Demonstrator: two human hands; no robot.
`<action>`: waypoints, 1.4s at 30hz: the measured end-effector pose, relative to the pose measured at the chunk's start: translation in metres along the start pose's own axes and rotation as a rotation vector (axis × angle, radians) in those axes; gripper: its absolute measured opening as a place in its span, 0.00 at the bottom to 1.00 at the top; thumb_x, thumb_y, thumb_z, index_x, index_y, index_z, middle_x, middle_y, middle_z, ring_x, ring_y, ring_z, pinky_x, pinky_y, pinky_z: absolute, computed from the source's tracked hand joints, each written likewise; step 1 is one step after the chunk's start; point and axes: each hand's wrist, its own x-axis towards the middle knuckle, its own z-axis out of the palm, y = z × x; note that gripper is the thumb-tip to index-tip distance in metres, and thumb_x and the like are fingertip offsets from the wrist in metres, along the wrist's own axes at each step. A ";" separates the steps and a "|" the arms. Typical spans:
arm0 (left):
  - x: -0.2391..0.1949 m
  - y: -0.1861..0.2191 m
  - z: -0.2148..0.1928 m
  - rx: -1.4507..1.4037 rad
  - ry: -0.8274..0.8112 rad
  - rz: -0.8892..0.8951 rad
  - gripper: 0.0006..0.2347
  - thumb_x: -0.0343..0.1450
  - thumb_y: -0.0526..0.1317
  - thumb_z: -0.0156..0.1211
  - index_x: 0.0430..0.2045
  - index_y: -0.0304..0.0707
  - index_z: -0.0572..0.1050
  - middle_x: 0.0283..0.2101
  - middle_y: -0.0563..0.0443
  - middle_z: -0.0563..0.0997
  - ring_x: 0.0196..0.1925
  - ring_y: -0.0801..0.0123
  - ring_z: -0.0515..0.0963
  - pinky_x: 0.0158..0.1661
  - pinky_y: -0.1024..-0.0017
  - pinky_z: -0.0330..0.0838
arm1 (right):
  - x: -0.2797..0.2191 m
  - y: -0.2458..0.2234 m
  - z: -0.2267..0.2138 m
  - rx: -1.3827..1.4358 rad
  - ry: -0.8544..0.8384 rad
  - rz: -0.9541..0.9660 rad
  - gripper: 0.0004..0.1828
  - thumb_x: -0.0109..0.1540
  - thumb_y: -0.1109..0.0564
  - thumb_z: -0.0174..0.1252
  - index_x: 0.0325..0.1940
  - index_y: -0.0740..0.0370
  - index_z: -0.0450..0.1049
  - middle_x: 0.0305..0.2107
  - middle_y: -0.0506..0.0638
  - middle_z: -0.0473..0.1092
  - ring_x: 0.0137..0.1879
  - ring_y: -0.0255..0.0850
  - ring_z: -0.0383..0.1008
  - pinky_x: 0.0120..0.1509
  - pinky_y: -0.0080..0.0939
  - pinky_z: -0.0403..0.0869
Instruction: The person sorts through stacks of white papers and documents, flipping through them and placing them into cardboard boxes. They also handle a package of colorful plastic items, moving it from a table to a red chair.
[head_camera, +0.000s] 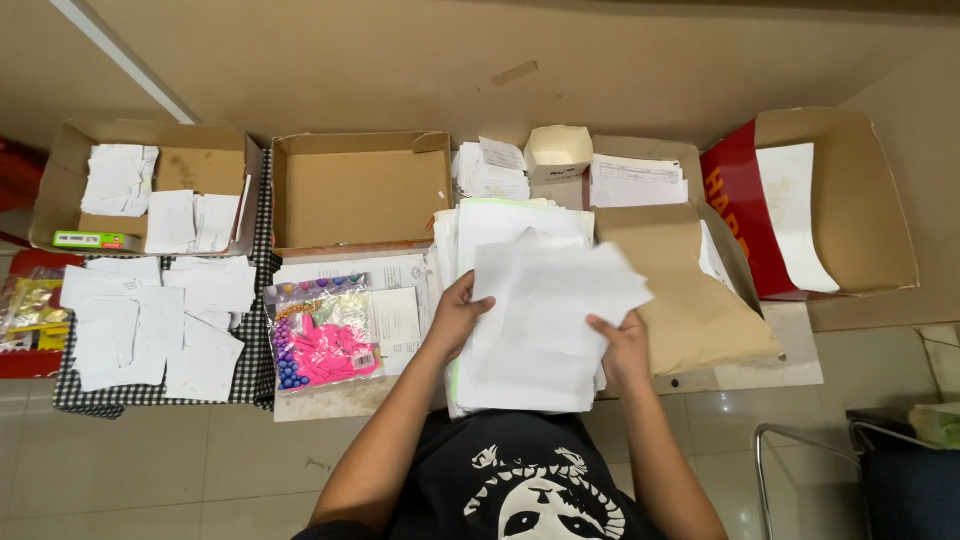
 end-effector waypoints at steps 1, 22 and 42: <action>0.000 0.000 -0.004 0.002 0.004 0.001 0.22 0.69 0.25 0.56 0.60 0.31 0.69 0.56 0.47 0.80 0.55 0.70 0.78 0.56 0.74 0.72 | 0.000 -0.008 -0.003 0.002 -0.004 0.001 0.22 0.59 0.67 0.61 0.57 0.69 0.69 0.47 0.57 0.77 0.51 0.45 0.78 0.58 0.45 0.77; 0.007 -0.015 0.008 0.135 0.122 0.012 0.22 0.81 0.48 0.48 0.62 0.25 0.70 0.55 0.43 0.81 0.58 0.66 0.78 0.60 0.75 0.68 | 0.015 -0.034 0.058 -0.300 0.031 -0.196 0.21 0.63 0.63 0.62 0.59 0.69 0.68 0.48 0.54 0.76 0.52 0.38 0.76 0.57 0.38 0.74; -0.013 0.063 0.036 0.279 0.005 0.392 0.21 0.70 0.32 0.66 0.57 0.37 0.69 0.53 0.46 0.79 0.59 0.63 0.76 0.58 0.66 0.70 | 0.016 -0.052 0.063 -0.147 -0.110 -0.644 0.14 0.68 0.64 0.57 0.56 0.61 0.63 0.57 0.51 0.62 0.58 0.36 0.65 0.64 0.37 0.67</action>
